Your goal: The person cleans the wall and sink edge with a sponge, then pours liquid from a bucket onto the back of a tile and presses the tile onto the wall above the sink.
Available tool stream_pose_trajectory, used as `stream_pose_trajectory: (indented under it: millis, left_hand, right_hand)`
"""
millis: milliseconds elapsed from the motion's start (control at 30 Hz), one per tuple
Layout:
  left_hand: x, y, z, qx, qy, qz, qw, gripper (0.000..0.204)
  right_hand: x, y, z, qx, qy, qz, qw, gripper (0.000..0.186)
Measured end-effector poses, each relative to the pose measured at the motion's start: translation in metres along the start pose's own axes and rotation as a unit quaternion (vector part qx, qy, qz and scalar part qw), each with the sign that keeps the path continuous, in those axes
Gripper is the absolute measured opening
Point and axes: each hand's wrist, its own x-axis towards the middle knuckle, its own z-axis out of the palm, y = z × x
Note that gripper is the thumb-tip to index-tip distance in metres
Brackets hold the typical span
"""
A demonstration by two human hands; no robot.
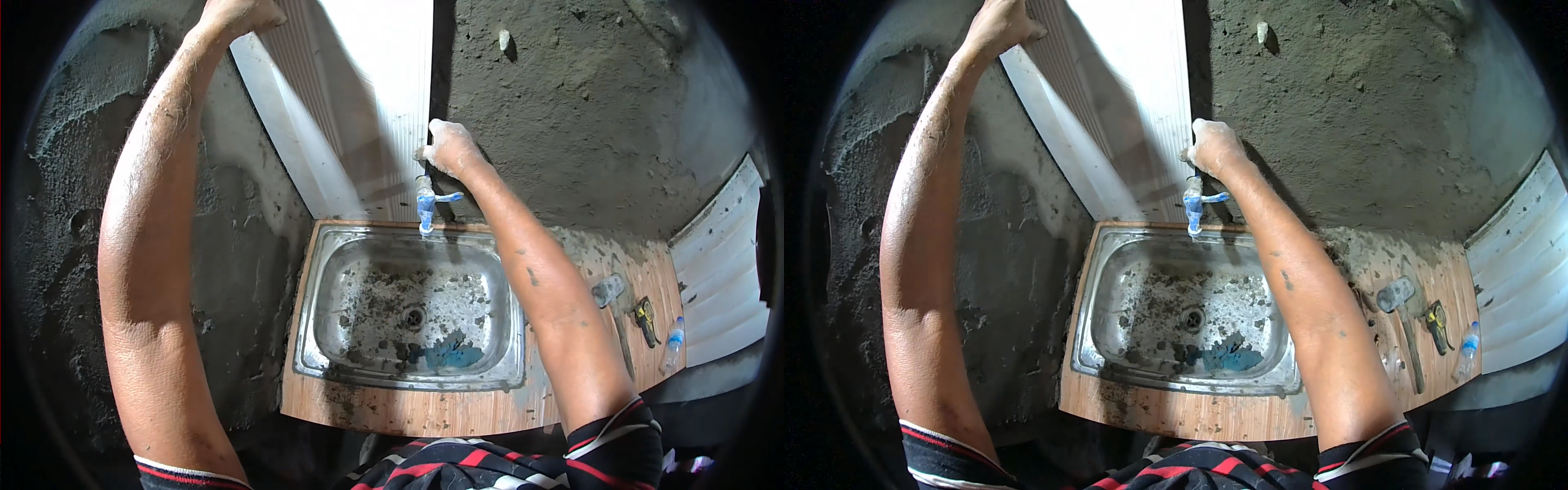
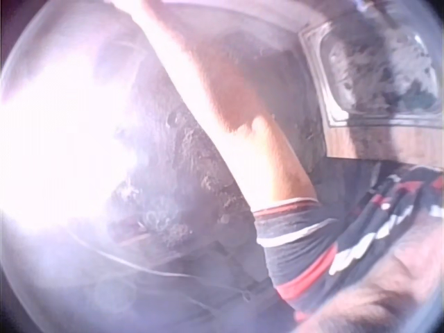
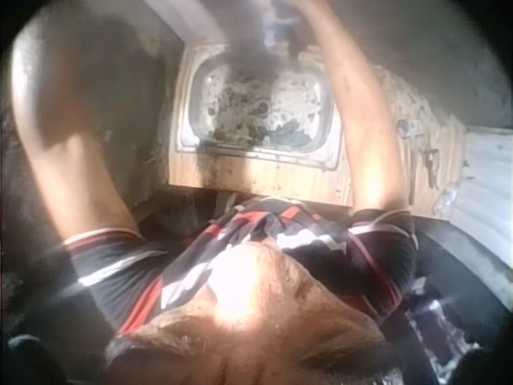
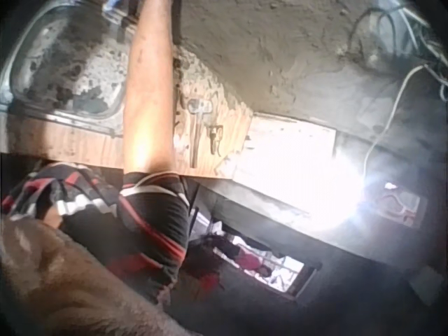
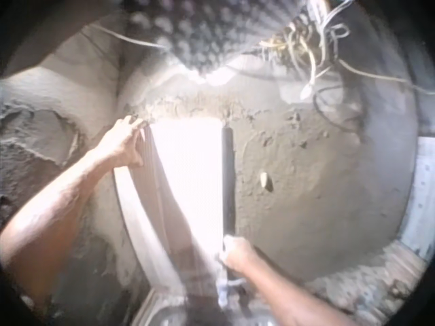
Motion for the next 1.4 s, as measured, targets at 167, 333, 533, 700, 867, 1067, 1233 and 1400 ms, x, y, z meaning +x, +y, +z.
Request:
stream_pose_trajectory:
  millis: [167,333,533,700,867,1067,1233,1400]
  left_hand:
    - [0.008,-0.001,0.006,-0.008,-0.045,-0.022,0.999,0.1]
    - [0.013,-0.012,0.009,0.024,0.003,0.006,1.0,0.101]
    - [0.019,-0.005,0.004,-0.024,-0.05,-0.005,0.998,0.103]
    - [0.019,-0.009,0.009,0.006,-0.036,-0.016,0.999,0.102]
    - [0.025,-0.005,0.005,-0.022,-0.029,0.023,0.999,0.102]
    - [0.012,0.0,-0.004,-0.052,-0.057,0.008,0.997,0.099]
    - [0.015,0.006,0.013,-0.022,-0.002,-0.001,1.0,0.097]
    - [0.034,-0.061,0.069,-0.05,0.082,0.092,0.991,0.094]
  right_hand:
    - [0.002,0.012,0.022,0.028,0.027,-0.002,0.999,0.04]
    - [0.002,0.012,0.03,0.066,0.046,-0.015,0.997,0.04]
    - [-0.003,0.015,0.031,0.087,0.087,-0.022,0.992,0.036]
    - [-0.004,0.012,0.034,0.092,0.095,-0.026,0.991,0.035]
    - [-0.004,0.018,0.027,0.108,0.086,-0.024,0.99,0.033]
    - [0.002,0.016,0.017,0.049,0.002,-0.013,0.999,0.043]
    - [-0.021,0.055,0.011,0.344,0.099,0.016,0.934,0.041]
    - [-0.065,0.094,0.038,0.359,0.244,0.086,0.897,0.045]
